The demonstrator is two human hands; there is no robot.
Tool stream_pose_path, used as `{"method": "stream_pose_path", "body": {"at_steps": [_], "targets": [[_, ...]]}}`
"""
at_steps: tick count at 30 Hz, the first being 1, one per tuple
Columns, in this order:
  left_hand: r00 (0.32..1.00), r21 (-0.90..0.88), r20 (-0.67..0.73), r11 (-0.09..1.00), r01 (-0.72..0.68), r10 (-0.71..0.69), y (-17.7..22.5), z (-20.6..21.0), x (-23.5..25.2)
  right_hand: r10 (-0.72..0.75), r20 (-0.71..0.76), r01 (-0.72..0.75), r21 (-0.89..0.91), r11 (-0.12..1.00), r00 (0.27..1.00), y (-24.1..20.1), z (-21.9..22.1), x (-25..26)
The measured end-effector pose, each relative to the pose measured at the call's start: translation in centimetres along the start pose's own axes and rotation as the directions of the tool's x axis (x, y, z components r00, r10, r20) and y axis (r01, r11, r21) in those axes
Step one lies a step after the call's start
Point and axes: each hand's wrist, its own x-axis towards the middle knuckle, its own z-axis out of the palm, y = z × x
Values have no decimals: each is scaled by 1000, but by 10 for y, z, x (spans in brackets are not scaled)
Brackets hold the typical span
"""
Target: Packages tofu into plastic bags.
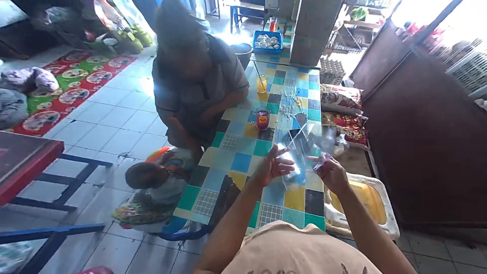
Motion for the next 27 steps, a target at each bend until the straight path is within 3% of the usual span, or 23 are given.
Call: {"method": "stream_pose_path", "body": {"at_steps": [3,8,11,14,16,18,20,21,24,25,27], "targets": [[996,151,52,986,67,-76,2,-2,-4,-20,82,27,-86,996,996,2,-6,-2],[999,321,35,947,-35,25,3,-9,-3,15,149,12,-176,984,989,4,-14,-11],[998,339,-48,940,-32,51,3,-5,1,43,230,11,-229,973,972,10,-23,-14],[998,286,62,958,-36,19,-5,-7,4,100,312,-18,-256,967,945,17,-28,-17],[992,184,117,982,32,-54,-9,-8,3,102,296,-25,-251,968,950,23,-31,-18],[995,124,47,989,79,-85,-13,-6,1,65,141,0,-417,909,988,25,-35,-16],[987,150,-145,985,88,-66,-14,1,1,25,-50,-53,-701,711,998,19,-38,-13],[969,184,-242,979,90,-43,-15,6,3,-69,-108,-44,-789,612,992,17,-37,-15],[936,318,-345,947,41,75,-20,17,9,-395,-53,180,-829,529,917,7,-9,-36],[938,346,-332,938,19,104,-23,22,9,-388,0,236,-793,561,922,3,7,-44],[953,351,-283,936,-4,110,-25,35,7,-216,117,233,-716,659,969,1,31,-52]]}}
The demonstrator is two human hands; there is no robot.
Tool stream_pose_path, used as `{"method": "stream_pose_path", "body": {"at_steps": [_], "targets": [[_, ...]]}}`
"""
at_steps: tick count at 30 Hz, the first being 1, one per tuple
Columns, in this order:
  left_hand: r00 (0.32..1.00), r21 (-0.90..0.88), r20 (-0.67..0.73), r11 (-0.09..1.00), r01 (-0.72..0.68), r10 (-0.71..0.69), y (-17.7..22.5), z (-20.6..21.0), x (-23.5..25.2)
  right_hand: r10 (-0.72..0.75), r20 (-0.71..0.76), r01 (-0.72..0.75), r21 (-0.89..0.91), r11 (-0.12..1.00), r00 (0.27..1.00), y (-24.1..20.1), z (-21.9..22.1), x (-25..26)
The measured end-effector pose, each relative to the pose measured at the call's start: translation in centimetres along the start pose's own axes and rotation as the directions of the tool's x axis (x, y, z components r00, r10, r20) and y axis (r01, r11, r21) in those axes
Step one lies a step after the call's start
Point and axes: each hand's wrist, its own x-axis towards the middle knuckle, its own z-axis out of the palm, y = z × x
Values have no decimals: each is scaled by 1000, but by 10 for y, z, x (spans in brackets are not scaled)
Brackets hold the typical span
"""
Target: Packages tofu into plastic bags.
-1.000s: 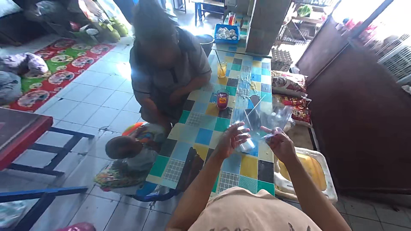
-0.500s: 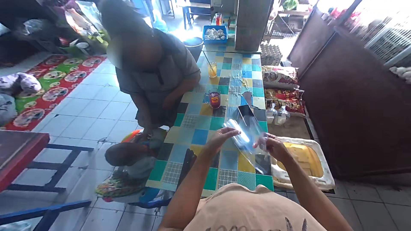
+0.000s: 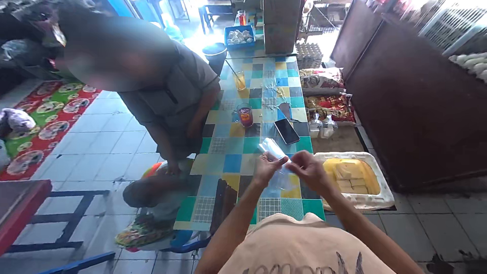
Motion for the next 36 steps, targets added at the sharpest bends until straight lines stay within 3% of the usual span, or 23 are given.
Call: {"method": "stream_pose_path", "body": {"at_steps": [4,8,9,11,12,13,14,15,17,18,19,21,22,24,26,28,29,31,33,36], "targets": [[994,-184,104,982,36,-17,10,5,-8,235,187,-250,56,967,954,6,8,8],[982,-251,187,965,72,-24,2,-7,-10,263,137,-288,210,934,955,14,1,6],[984,-259,176,964,54,-8,-1,-9,-10,321,90,-332,350,876,943,14,-1,8],[992,-216,119,976,-11,37,-9,-10,-9,502,76,-418,667,617,862,9,-5,13],[995,-158,82,987,-40,53,-14,-9,-8,565,114,-441,754,487,817,6,-6,14],[997,-107,40,993,-56,61,-19,-7,-7,583,148,-455,783,424,799,5,-4,12],[998,-62,-4,996,-64,64,-24,-4,-6,554,165,-463,760,456,816,6,0,9],[997,-19,-46,998,-60,59,-26,0,-7,502,159,-464,679,569,850,7,5,6],[994,110,-95,993,-46,57,-22,8,-10,373,151,-402,298,866,916,15,9,3],[993,208,-97,977,-47,68,-19,10,-13,339,122,-349,78,934,933,19,11,3],[994,337,-68,940,-54,82,-15,9,-16,324,73,-319,-71,945,943,22,11,3],[996,611,77,788,-82,44,-11,2,-17,341,-62,-347,-142,927,938,29,10,6],[985,714,171,691,-110,-20,-12,-2,-17,390,-105,-399,-94,912,915,35,8,8],[934,781,345,580,-230,-94,-27,-10,-17,578,-54,-560,189,807,815,45,3,8],[887,694,451,664,-279,-98,-42,-20,-18,713,140,-642,577,505,687,49,1,3],[880,411,455,909,-72,-136,-51,-24,-20,670,346,-642,723,256,657,58,0,-11],[879,164,445,981,108,-171,-52,-24,-22,584,435,-646,733,212,685,63,-1,-21],[890,-250,409,913,322,-202,-52,-19,-22,333,577,-663,691,289,746,77,0,-41],[920,-479,293,793,377,-260,-46,-6,-21,159,660,-671,671,315,734,83,3,-52],[922,-514,272,768,382,-277,-44,12,-25,103,619,-606,700,378,778,86,-1,-56]]}}
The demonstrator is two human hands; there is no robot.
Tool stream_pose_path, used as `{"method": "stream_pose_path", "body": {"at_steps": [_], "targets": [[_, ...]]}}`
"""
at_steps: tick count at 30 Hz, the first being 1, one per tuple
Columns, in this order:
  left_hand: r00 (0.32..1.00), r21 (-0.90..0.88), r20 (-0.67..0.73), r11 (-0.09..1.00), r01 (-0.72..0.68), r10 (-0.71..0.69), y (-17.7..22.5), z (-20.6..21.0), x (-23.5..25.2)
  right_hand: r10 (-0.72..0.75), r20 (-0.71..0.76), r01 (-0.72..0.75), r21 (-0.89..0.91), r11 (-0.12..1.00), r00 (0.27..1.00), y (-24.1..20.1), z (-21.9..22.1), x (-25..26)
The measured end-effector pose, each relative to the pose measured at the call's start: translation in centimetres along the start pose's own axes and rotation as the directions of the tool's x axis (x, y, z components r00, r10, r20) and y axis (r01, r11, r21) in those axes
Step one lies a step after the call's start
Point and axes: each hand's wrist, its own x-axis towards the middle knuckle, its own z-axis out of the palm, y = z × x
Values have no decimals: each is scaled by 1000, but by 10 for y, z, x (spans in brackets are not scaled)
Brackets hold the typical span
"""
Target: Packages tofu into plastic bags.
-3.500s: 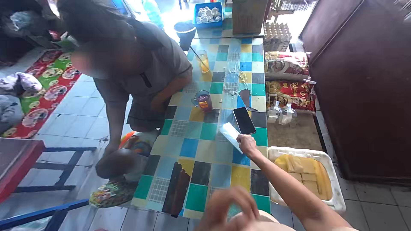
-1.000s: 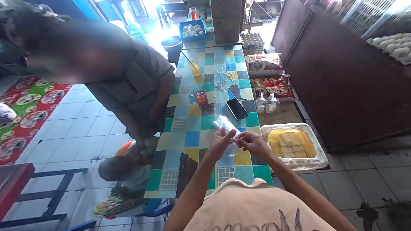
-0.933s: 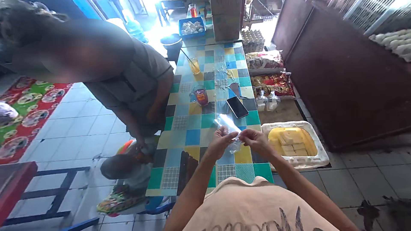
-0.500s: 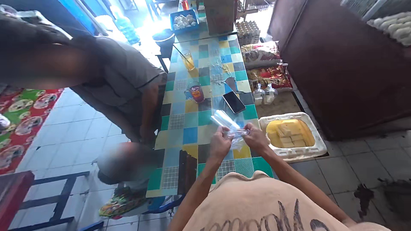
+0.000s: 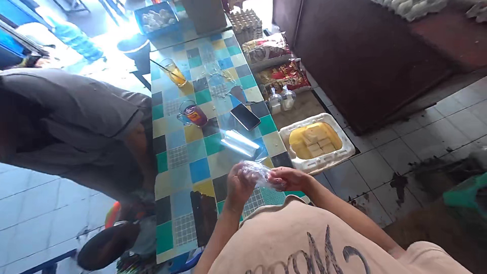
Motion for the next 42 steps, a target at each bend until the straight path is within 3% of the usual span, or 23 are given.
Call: {"method": "stream_pose_path", "body": {"at_steps": [3,5,6,8,10,12,14,16,19,21,24,26,28,29,31,32,33,34,36,38,40,42], "targets": [[961,404,256,914,-11,-101,-1,-17,-2,-99,-196,107,32,994,976,-13,-7,-10],[934,652,273,758,-4,-230,-1,-21,-1,-87,-292,114,79,990,953,-17,-7,-13],[940,675,245,738,10,-237,-6,-22,1,-62,-326,93,79,993,943,-17,-3,-14],[975,555,149,830,57,-167,-13,-19,3,-25,-344,39,33,999,939,-14,8,-16],[995,370,43,927,65,-87,-14,-11,5,-37,-400,-23,-144,989,916,-7,16,-13],[996,276,-28,957,87,-82,-13,-2,3,-55,-549,-145,-315,938,834,0,13,-6],[992,269,14,956,116,-125,-14,5,-4,-111,-690,-235,-387,892,715,0,5,-1],[969,375,168,921,110,-184,-18,3,-8,-100,-748,-261,-349,900,656,-6,3,0],[965,489,177,868,82,-191,-23,1,-9,101,-699,-144,-3,990,708,-19,11,-7],[982,548,111,834,69,-154,-24,-3,-5,161,-611,-59,183,981,775,-21,15,-13],[985,491,-17,856,160,-175,-18,-6,2,139,-486,28,320,947,863,-15,14,-19],[975,377,-89,900,220,-201,-11,-8,6,84,-465,83,327,941,881,-11,11,-17],[973,295,-126,929,222,-192,-4,-6,6,-24,-519,158,217,963,854,-5,4,-12],[981,272,-71,943,191,-178,-1,-7,4,-74,-575,189,144,971,815,-5,2,-9],[983,308,107,946,107,-146,-1,-9,1,-208,-695,237,-55,970,688,-3,2,-2],[981,363,159,931,46,-110,-4,-6,0,-328,-711,220,-243,945,622,-1,3,1],[986,471,160,882,-34,-47,-7,-1,0,-461,-681,162,-456,875,569,0,2,3],[989,636,147,762,-122,36,-10,4,3,-570,-618,78,-638,766,542,2,-1,3],[970,912,164,348,-218,178,-11,11,11,-668,-493,-119,-844,523,557,2,-2,3],[947,975,207,25,-220,244,-11,16,20,-621,-483,-288,-873,394,617,-5,6,6],[972,984,151,-124,-130,180,-11,25,23,-508,-557,-417,-830,371,657,-18,18,8],[991,984,78,-166,-60,106,-10,31,27,-417,-616,-485,-786,384,668,-30,25,10]]}}
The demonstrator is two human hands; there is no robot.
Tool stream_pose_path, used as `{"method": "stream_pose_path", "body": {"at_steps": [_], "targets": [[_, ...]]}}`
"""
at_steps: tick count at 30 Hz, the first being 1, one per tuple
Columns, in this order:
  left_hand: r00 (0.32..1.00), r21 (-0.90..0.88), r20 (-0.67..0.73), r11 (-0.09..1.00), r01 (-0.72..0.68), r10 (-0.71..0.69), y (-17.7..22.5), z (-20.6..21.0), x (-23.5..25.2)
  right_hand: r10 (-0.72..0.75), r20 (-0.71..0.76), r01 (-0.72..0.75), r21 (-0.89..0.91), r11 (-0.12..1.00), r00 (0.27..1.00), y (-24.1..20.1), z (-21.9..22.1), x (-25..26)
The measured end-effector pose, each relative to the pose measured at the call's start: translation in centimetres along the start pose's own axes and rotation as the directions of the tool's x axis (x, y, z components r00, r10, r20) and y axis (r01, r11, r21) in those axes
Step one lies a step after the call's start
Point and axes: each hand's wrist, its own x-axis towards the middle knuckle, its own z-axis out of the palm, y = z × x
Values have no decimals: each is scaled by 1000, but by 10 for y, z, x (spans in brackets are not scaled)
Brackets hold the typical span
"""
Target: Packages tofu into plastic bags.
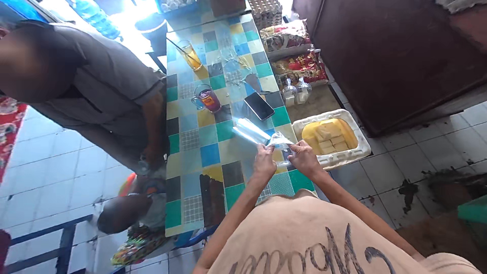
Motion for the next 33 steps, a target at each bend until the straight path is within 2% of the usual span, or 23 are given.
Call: {"method": "stream_pose_path", "body": {"at_steps": [2,5,6,8,10,12,13,15,16,18,21,23,26,30,33], "targets": [[1000,2,16,1000,10,-10,1,-2,4,4,0,-4,7,1000,1000,-4,-3,3],[998,-22,-68,1000,-20,18,7,-2,6,-47,-110,45,-15,999,993,-6,2,6],[996,15,-91,1000,-11,13,10,-2,6,-53,-109,47,-55,997,993,-8,6,8],[993,82,-118,996,21,-11,13,-1,9,-51,-15,50,-93,994,999,-6,14,13],[993,120,-106,990,71,-58,7,4,17,-118,143,111,56,992,983,13,16,21],[988,156,-30,976,154,-152,-4,7,26,-199,200,130,314,940,959,46,12,31],[977,184,34,962,201,-211,-7,7,28,-182,185,87,433,897,966,63,6,36],[948,208,139,944,256,-288,-11,8,30,-22,110,-44,563,825,994,98,-14,50],[941,196,163,945,262,-295,-11,9,29,90,82,-120,549,827,993,118,-25,62],[955,124,148,963,239,-256,-11,14,26,262,18,-247,405,880,965,167,-43,92],[982,29,67,984,176,-178,-12,25,23,397,-50,-388,136,912,916,220,-60,137],[989,0,34,989,147,-147,-11,29,21,431,-34,-431,20,902,902,233,-65,161],[995,-27,-17,995,99,-100,-13,35,21,417,26,-414,-81,907,909,251,-57,191],[995,-31,-63,996,81,-83,-14,42,26,456,78,-436,-187,880,887,241,-47,203],[993,-47,-79,995,86,-90,-6,48,31,425,72,-398,-238,886,903,232,-41,200]]}}
